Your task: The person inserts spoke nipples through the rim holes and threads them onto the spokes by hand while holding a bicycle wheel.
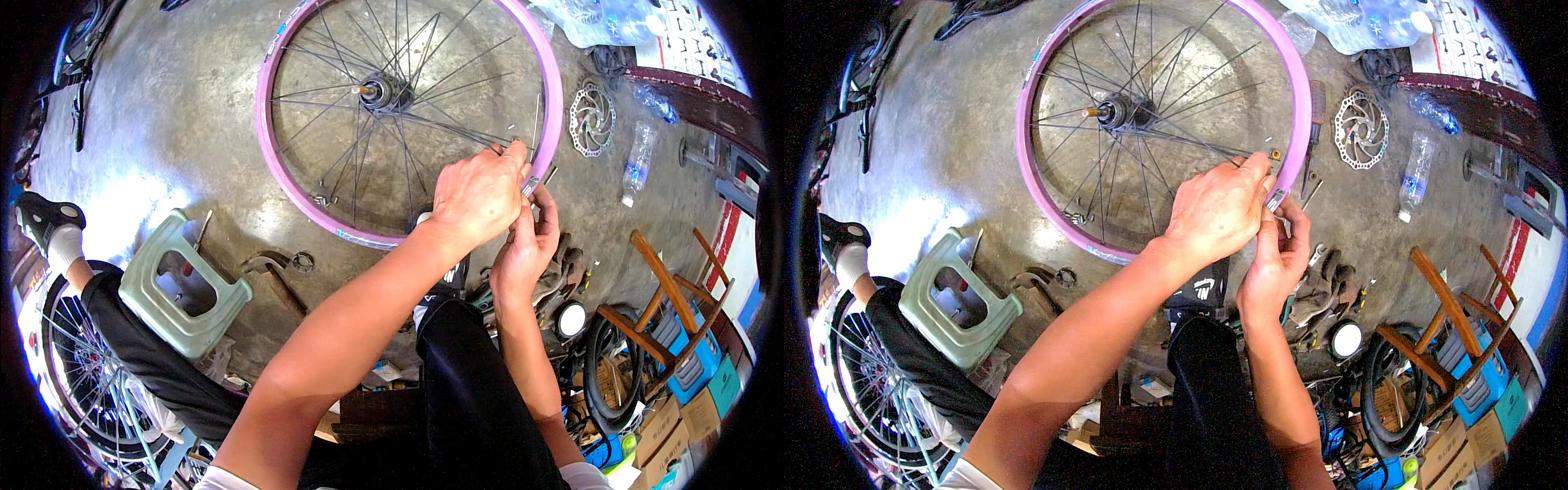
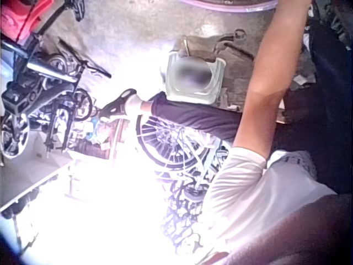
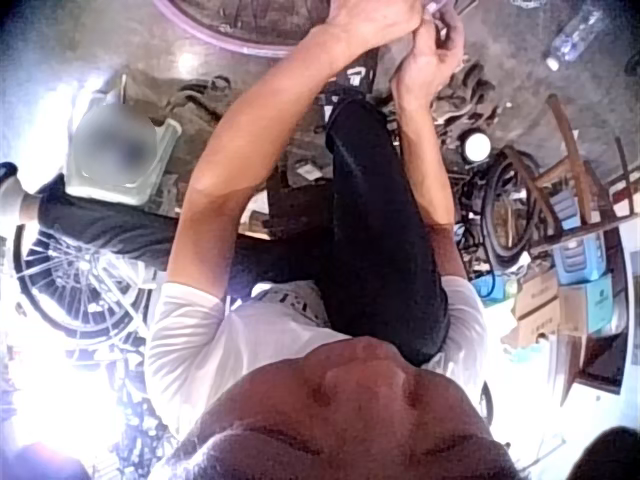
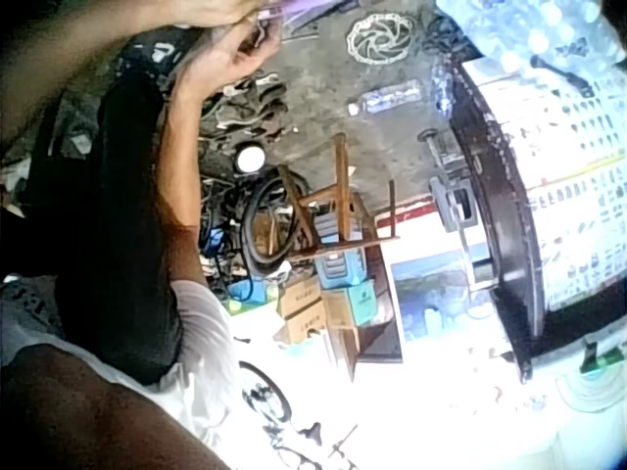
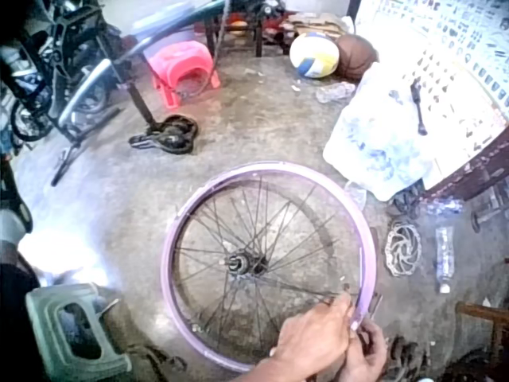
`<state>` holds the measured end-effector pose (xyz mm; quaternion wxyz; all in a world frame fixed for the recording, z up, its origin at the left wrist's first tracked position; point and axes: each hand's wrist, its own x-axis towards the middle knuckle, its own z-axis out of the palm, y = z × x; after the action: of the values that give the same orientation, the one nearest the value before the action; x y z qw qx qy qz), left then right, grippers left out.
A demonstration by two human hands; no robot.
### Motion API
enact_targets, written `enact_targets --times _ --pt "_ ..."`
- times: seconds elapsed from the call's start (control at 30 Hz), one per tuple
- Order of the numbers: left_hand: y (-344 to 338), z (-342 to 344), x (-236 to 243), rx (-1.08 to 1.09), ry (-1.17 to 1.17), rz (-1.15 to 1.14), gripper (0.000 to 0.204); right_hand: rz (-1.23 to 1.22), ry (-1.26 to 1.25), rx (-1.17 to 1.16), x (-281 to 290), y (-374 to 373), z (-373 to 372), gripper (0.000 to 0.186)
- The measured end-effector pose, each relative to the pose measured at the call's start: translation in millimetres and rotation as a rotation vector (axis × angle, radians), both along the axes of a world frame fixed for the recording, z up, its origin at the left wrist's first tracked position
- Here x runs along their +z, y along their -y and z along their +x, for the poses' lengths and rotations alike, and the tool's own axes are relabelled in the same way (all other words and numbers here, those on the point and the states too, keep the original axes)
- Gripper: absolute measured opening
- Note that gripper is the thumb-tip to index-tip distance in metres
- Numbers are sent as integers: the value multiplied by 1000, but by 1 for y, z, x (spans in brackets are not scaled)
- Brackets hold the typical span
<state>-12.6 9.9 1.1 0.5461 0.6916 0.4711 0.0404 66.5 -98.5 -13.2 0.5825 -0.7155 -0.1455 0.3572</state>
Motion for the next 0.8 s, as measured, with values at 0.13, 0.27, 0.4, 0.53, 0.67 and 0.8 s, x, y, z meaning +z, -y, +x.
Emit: enact_targets --times 0.13,0.27,0.4,0.53,0.67,0.8 --pt "6 0 -8 87 83 83 21 4 -7 -4 2 -3 -1 28" --pt "8 1 -11 94 80 135 24 7 6 -16 -1 -5 -1 28" --pt "5 4 -6 64 18 86 22 5 1 0 -3 -1 3 28" --pt "6 0 -10 100 106 77 22 15 19 -1 1 -8 -1 29" --pt "3 2 -6 64 32 59 23 -16 -2 -13 -3 -5 3 28" --pt "-2 -3 10 41 -30 0 22 -11 34 0 -8 0 3 29"
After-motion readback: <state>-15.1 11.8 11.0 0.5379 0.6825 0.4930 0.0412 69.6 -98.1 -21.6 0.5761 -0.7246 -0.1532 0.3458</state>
